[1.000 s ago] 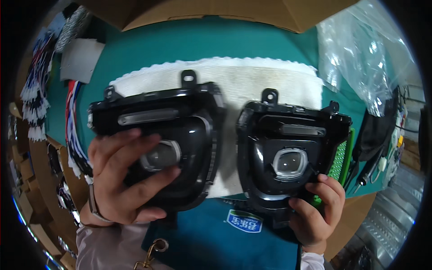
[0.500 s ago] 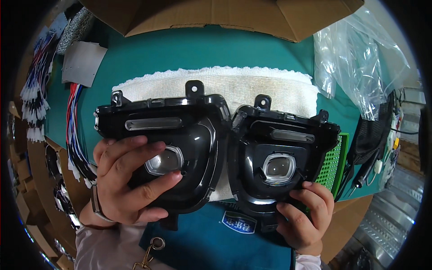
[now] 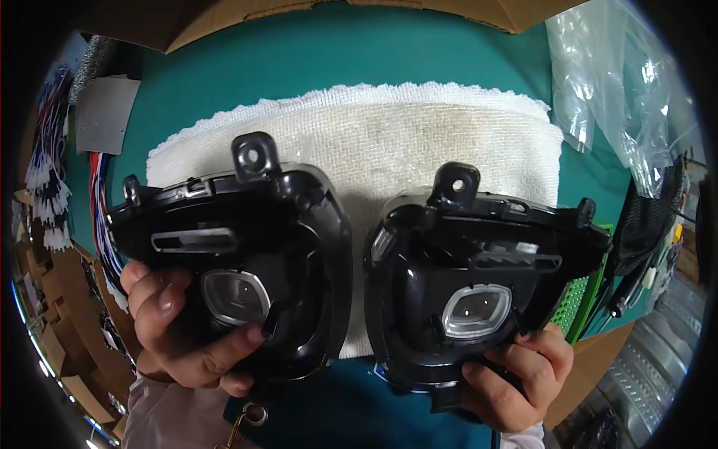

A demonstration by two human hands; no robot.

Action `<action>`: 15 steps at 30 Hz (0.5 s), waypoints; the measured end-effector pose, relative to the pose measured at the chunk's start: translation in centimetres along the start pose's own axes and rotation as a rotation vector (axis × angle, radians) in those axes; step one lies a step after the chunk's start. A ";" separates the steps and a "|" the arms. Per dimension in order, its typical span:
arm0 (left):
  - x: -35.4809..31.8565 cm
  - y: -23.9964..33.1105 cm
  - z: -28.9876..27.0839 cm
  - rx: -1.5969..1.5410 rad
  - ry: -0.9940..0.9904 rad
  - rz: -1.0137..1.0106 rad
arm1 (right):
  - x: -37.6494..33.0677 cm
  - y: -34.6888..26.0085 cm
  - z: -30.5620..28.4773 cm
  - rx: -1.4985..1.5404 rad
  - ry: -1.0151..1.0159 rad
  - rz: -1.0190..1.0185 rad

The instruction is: The person assembles black plastic electronic housings by inserting clear plastic lenses into the frames. They use a black handheld tool to press or secure components inside the housings. The person repeatedly handles the units, placing them into a cardboard box and retrieving them to continue the assembly process.

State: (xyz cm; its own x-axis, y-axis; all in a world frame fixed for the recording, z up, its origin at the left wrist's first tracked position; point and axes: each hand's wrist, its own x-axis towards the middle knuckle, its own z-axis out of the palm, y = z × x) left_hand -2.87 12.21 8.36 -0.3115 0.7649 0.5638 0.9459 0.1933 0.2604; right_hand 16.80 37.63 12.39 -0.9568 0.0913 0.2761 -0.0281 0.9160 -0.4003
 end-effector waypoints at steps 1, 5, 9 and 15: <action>0.0 0.1 0.7 0.014 0.086 -0.008 | 0.1 -0.1 0.3 -0.006 0.037 -0.008; 0.1 0.6 0.3 0.044 0.090 -0.020 | 0.8 0.1 1.5 -0.018 0.211 -0.053; 0.3 0.0 0.5 -0.025 0.055 -0.043 | 0.8 0.4 3.2 -0.029 0.390 -0.054; 0.4 0.5 0.1 0.017 0.053 -0.050 | 0.7 1.3 2.1 0.032 0.245 -0.148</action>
State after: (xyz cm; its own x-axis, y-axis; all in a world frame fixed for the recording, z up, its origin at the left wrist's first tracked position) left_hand -2.48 12.68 8.66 -0.3628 0.7201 0.5914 0.9302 0.2416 0.2765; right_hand 15.52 38.05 10.28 -0.8432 0.0532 0.5350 -0.1746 0.9140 -0.3661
